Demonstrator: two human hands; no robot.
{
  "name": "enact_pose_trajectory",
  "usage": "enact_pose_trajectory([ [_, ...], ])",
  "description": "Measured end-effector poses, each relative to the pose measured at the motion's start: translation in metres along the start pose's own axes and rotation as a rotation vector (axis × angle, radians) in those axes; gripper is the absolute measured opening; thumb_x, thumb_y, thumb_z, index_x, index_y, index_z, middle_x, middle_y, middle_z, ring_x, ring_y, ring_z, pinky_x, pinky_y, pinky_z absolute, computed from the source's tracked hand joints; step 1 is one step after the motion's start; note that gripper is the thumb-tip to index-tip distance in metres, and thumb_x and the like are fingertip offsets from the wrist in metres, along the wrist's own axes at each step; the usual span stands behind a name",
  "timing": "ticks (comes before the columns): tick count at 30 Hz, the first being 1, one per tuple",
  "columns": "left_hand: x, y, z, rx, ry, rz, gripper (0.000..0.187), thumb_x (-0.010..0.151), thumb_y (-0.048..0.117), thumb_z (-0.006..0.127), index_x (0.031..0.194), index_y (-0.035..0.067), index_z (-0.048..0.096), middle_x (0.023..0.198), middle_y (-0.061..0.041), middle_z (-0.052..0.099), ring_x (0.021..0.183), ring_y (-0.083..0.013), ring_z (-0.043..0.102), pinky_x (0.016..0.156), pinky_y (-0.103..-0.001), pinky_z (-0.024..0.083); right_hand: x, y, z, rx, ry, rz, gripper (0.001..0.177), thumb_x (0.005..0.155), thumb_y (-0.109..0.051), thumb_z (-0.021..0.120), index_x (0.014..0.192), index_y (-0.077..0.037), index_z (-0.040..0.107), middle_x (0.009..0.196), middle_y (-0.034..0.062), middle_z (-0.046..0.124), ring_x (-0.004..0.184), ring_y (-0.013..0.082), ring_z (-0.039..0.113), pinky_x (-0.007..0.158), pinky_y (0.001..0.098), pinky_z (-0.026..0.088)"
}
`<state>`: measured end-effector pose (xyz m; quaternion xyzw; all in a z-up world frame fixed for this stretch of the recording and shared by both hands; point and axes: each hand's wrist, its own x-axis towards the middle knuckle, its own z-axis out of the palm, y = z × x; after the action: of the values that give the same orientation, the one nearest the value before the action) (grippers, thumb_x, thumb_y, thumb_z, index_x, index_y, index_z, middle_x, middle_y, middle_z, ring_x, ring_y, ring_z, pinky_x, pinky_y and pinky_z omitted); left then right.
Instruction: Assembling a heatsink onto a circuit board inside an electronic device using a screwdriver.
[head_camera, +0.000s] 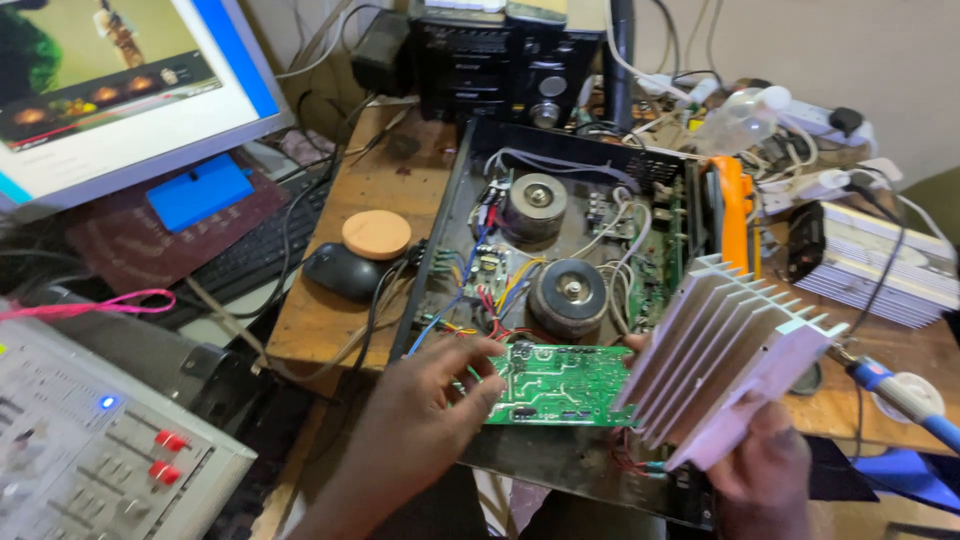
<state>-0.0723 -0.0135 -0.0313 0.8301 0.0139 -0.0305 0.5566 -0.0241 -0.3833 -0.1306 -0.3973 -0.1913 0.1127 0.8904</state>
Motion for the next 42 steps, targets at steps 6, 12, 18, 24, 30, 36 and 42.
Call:
enact_pose_trajectory([
  [6, 0.001, -0.058, -0.014, 0.432, -0.051, 0.496, 0.083, 0.082, 0.027, 0.092, 0.152, 0.003, 0.054, 0.157, -0.020, 0.052, 0.149, -0.0407, 0.044, 0.124, -0.054, 0.031, 0.058, -0.042, 0.119, -0.727, 0.424, 0.190, 0.115, 0.041, -0.013, 0.082, 0.153, 0.002, 0.057, 0.125, 0.0212, 0.071, 0.105, 0.0365, 0.073, 0.079, 0.0501, 0.065],
  [12, 0.005, -0.067, 0.005, 0.799, 0.007, 0.473, 0.105, 0.068, 0.043, 0.098, 0.154, 0.005, 0.051, 0.161, -0.019, 0.050, 0.152, -0.0383, 0.040, 0.121, -0.056, 0.032, 0.079, -0.031, 0.139, -1.526, -0.110, 0.161, 0.095, 0.050, -0.046, 0.106, 0.139, -0.031, 0.077, 0.138, 0.0026, 0.063, 0.127, 0.0182, 0.065, 0.106, 0.0346, 0.047],
  [18, 0.005, -0.060, 0.001, 0.745, -0.001, 0.473, 0.083, 0.073, 0.037, 0.088, 0.144, 0.005, 0.059, 0.151, -0.018, 0.060, 0.142, -0.0374, 0.050, 0.118, -0.054, 0.035, 0.084, -0.008, 0.123, -1.514, -0.229, 0.077, 0.089, 0.056, -0.052, 0.104, 0.137, -0.029, 0.075, 0.140, 0.0048, 0.058, 0.130, 0.0206, 0.064, 0.107, 0.0363, 0.048],
  [24, 0.009, -0.060, -0.001, 0.736, -0.043, 0.461, 0.083, 0.077, 0.041, 0.088, 0.146, 0.004, 0.061, 0.154, -0.016, 0.061, 0.142, -0.0348, 0.050, 0.117, -0.053, 0.034, 0.084, -0.009, 0.116, -1.576, -0.213, 0.017, 0.086, 0.057, -0.050, 0.103, 0.135, -0.030, 0.074, 0.144, 0.0043, 0.058, 0.133, 0.0221, 0.063, 0.109, 0.0392, 0.050],
  [30, 0.009, -0.053, -0.004, 0.675, -0.046, 0.449, 0.080, 0.077, 0.040, 0.088, 0.144, 0.005, 0.063, 0.149, -0.016, 0.064, 0.139, -0.0365, 0.053, 0.117, -0.054, 0.035, 0.095, -0.007, 0.116, -1.680, -0.402, -0.102, 0.089, 0.062, -0.061, 0.099, 0.139, -0.030, 0.070, 0.146, 0.0117, 0.059, 0.133, 0.0317, 0.061, 0.108, 0.0488, 0.048],
  [36, 0.008, -0.051, -0.002, 0.641, 0.013, 0.495, 0.071, 0.080, 0.030, 0.075, 0.143, 0.001, 0.060, 0.139, -0.015, 0.068, 0.131, -0.0344, 0.058, 0.114, -0.051, 0.040, 0.106, -0.003, 0.114, -1.615, -0.493, -0.009, 0.080, 0.067, -0.056, 0.100, 0.137, -0.031, 0.071, 0.148, 0.0091, 0.058, 0.139, 0.0329, 0.058, 0.113, 0.0494, 0.041],
  [42, 0.016, -0.054, 0.000, 0.789, -0.061, 0.449, 0.085, 0.084, 0.047, 0.084, 0.151, 0.003, 0.056, 0.147, -0.017, 0.063, 0.137, -0.0352, 0.053, 0.113, -0.051, 0.036, 0.107, -0.006, 0.110, -1.569, -0.419, 0.191, 0.075, 0.075, -0.050, 0.094, 0.144, -0.035, 0.068, 0.161, 0.0028, 0.054, 0.147, 0.0323, 0.048, 0.118, 0.0516, 0.036],
])
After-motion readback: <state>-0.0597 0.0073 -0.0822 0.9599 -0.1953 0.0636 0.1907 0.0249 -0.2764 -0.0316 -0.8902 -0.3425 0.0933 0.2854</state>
